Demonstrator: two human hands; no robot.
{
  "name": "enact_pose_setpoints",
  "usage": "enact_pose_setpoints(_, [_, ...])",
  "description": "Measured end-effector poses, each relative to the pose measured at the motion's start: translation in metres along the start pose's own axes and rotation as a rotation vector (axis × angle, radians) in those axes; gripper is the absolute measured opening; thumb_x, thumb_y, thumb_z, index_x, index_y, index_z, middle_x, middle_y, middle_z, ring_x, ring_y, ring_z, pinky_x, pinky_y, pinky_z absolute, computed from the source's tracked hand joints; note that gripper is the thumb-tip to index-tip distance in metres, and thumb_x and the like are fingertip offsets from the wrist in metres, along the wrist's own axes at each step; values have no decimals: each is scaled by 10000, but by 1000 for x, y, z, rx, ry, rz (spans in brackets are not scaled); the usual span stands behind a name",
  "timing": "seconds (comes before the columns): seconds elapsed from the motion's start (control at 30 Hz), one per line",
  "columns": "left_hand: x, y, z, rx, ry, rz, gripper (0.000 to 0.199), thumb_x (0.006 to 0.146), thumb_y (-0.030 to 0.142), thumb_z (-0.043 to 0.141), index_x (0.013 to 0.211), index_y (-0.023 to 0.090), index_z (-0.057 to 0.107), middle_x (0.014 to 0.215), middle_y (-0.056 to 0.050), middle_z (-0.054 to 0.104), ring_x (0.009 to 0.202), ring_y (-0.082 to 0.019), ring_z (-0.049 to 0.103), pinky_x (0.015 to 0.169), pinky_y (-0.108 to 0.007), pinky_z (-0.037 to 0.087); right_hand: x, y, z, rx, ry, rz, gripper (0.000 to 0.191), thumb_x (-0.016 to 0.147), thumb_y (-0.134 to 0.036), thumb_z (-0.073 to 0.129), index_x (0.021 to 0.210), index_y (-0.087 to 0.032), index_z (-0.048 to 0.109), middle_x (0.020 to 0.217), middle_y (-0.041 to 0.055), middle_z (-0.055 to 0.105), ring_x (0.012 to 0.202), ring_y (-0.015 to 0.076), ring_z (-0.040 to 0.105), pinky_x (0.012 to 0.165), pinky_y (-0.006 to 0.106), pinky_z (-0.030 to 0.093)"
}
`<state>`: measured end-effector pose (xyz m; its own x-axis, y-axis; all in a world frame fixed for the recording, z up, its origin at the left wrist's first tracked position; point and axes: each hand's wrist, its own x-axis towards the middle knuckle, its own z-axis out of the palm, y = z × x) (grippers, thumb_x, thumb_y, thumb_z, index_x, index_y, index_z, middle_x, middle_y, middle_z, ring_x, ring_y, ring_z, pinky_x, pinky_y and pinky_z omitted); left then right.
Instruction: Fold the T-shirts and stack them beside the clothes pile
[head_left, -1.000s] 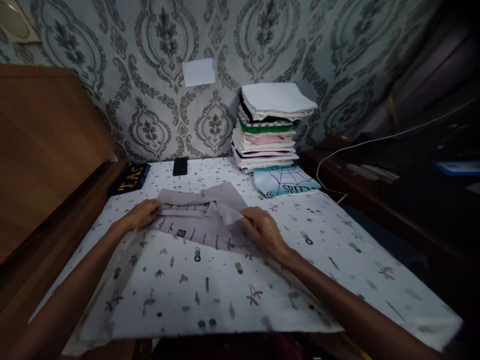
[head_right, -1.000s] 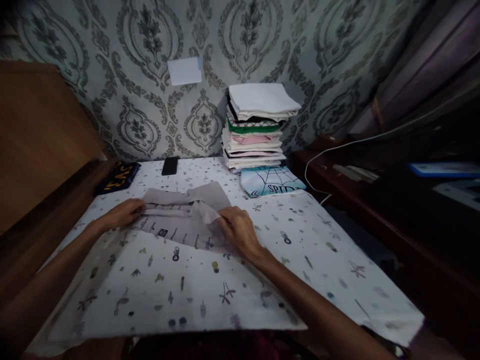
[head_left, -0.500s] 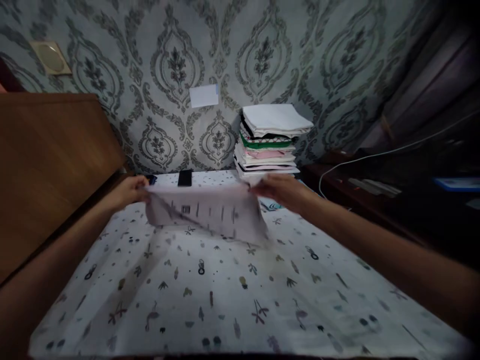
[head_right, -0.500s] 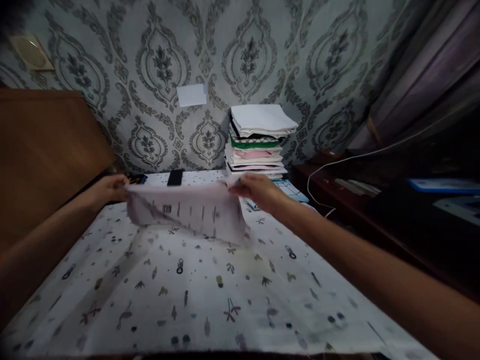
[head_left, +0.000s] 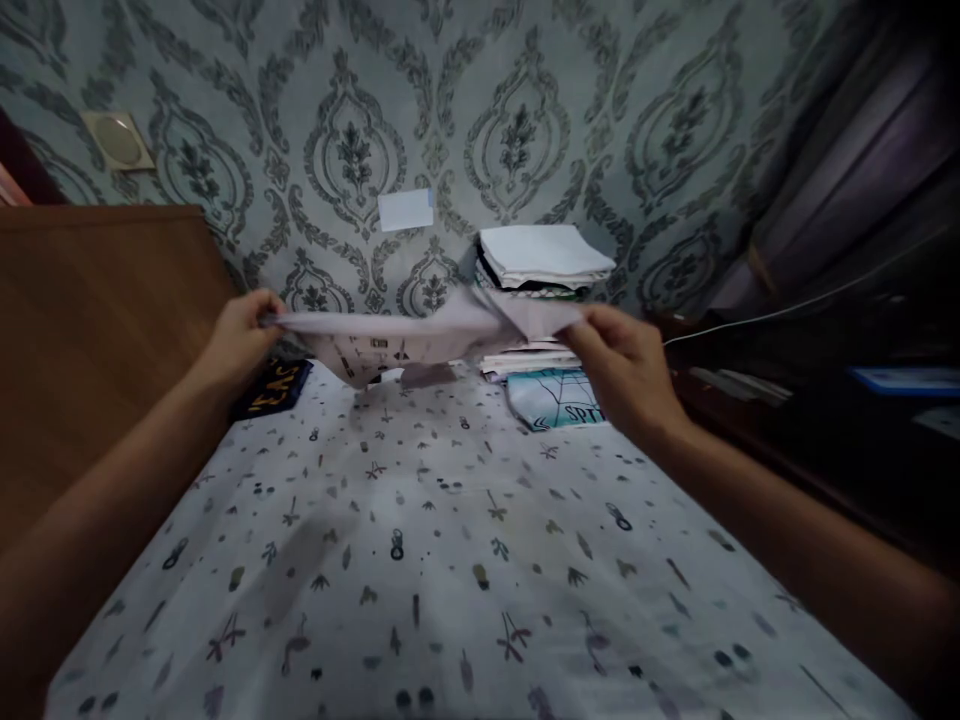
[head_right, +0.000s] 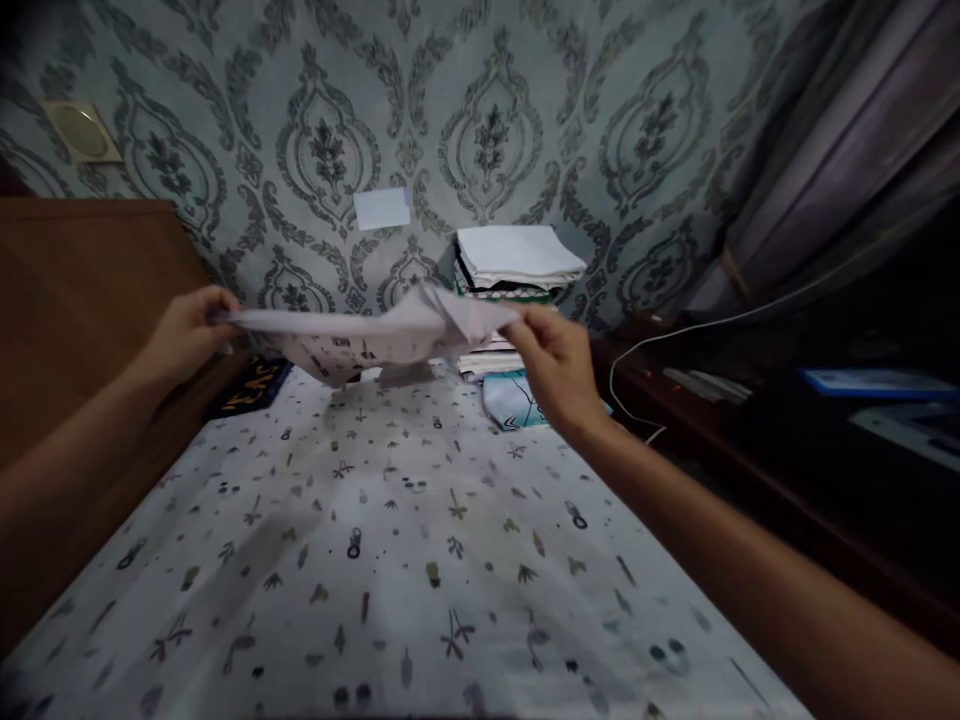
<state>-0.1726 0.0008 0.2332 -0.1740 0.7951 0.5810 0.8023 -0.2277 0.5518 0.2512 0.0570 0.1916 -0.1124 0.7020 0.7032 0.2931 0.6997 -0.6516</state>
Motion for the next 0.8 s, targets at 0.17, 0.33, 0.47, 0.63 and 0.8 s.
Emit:
enact_pose_setpoints(0.17, [-97,-40,35,-85,-328,-146,166,668,337,558,731,227,452,983,-63,733,1017,-265,658,877,-372,515,-110,22,-12,-83,-301,154,387,940,-562,521,1017,-250,737,1244,97,697,1170,294,642,994,434,520])
enact_pose_setpoints(0.33, [-180,-64,50,27,-484,-184,76,662,279,467,711,243,422,1017,-65,750,1084,-268,669,890,-372,511,-181,37,-15,-28,-553,287,467,966,-580,458,1047,-225,751,1299,135,672,1206,291,633,1016,455,523])
enact_pose_setpoints(0.47, [-203,-66,37,78,-490,-124,69,648,230,438,704,246,401,994,-66,732,1048,-255,670,849,-346,510,-194,32,-19,-21,-551,312,447,978,-553,453,1079,-232,747,1314,125,663,1212,283,628,1022,452,520])
enact_pose_setpoints(0.63, [-213,-53,19,158,-582,5,113,639,165,399,716,247,394,859,-33,655,873,-221,635,734,-308,472,-204,14,-26,-31,-586,298,428,992,-512,443,1079,-227,751,1300,130,663,1179,269,646,995,426,539])
enact_pose_setpoints(0.8, [-225,-45,17,204,-778,22,114,658,142,371,700,245,397,734,-11,566,715,-204,555,666,-300,439,-213,-4,-37,-23,-724,347,402,1018,-446,407,1161,-242,723,1291,116,659,1148,245,653,956,378,550])
